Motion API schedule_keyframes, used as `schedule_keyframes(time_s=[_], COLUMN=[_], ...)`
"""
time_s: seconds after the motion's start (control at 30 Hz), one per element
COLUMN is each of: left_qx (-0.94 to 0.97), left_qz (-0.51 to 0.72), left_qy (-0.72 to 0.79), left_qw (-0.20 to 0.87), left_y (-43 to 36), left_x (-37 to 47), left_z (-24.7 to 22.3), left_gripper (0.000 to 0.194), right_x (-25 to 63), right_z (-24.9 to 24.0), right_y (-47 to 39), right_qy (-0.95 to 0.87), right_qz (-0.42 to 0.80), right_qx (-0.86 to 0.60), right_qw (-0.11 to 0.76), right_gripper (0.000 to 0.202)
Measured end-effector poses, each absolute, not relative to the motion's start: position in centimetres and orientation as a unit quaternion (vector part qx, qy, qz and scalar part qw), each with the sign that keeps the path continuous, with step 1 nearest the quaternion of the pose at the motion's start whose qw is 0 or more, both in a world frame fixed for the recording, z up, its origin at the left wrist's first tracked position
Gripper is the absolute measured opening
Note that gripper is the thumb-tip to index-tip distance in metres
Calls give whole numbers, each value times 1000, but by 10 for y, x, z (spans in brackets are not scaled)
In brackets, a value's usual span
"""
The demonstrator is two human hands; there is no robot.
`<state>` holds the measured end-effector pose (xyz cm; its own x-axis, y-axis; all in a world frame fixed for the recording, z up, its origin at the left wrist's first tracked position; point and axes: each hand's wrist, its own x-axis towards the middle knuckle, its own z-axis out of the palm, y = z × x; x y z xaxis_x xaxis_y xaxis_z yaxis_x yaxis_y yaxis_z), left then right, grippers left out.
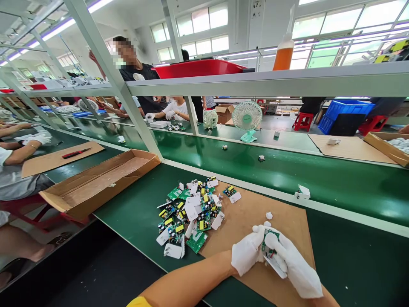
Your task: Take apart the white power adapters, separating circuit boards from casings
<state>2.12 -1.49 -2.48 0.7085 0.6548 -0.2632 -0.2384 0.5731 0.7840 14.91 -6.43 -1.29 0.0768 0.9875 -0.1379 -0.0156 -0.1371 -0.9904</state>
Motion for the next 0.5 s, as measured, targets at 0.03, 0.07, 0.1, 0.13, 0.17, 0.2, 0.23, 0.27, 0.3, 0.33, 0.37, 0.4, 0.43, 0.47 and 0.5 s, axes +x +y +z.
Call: schedule_keyframes(time_s=[0.03, 0.07, 0.1, 0.13, 0.17, 0.2, 0.23, 0.27, 0.3, 0.33, 0.37, 0.4, 0.43, 0.47, 0.5], left_qx=[383, 386, 392, 397, 402, 406, 406, 402, 393, 378, 362, 347, 335, 328, 325], left_qz=[267, 265, 262, 261, 260, 261, 263, 268, 273, 277, 283, 290, 293, 297, 300], left_qy=[285, 293, 299, 308, 316, 323, 328, 330, 327, 318, 305, 289, 273, 260, 251], left_qw=[837, 833, 830, 824, 819, 814, 811, 811, 815, 824, 834, 844, 853, 858, 861], left_y=[-16, -16, -17, -17, -17, -16, -16, -15, -14, -14, -13, -13, -13, -13, -13], left_x=[20, 20, 19, 18, 18, 18, 18, 19, 20, 21, 22, 22, 23, 23, 23], left_z=[-24, -23, -23, -22, -22, -21, -21, -21, -22, -22, -23, -23, -24, -24, -24], left_gripper=[57, 58, 59, 61, 61, 61, 60, 60, 59, 59, 58, 57, 57, 56, 56], right_x=[149, 149, 149, 150, 150, 151, 152, 152, 153, 153, 153, 153, 152, 151, 150], right_z=[-12, -12, -11, -11, -12, -13, -14, -16, -18, -19, -20, -21, -21, -19, -17], right_y=[-65, -65, -65, -65, -64, -62, -60, -58, -56, -54, -53, -53, -53, -53, -54], right_qy=[-446, -450, -454, -459, -462, -466, -469, -472, -473, -472, -469, -464, -457, -449, -440], right_qz=[519, 522, 525, 527, 529, 531, 534, 537, 539, 541, 542, 542, 545, 551, 560], right_qx=[-546, -542, -537, -533, -529, -524, -520, -516, -513, -511, -512, -515, -518, -520, -520], right_qw=[484, 481, 479, 478, 476, 475, 473, 472, 472, 472, 473, 475, 476, 474, 472], right_gripper=[32, 30, 29, 28, 28, 27, 28, 30, 33, 37, 40, 44, 46, 49, 51])
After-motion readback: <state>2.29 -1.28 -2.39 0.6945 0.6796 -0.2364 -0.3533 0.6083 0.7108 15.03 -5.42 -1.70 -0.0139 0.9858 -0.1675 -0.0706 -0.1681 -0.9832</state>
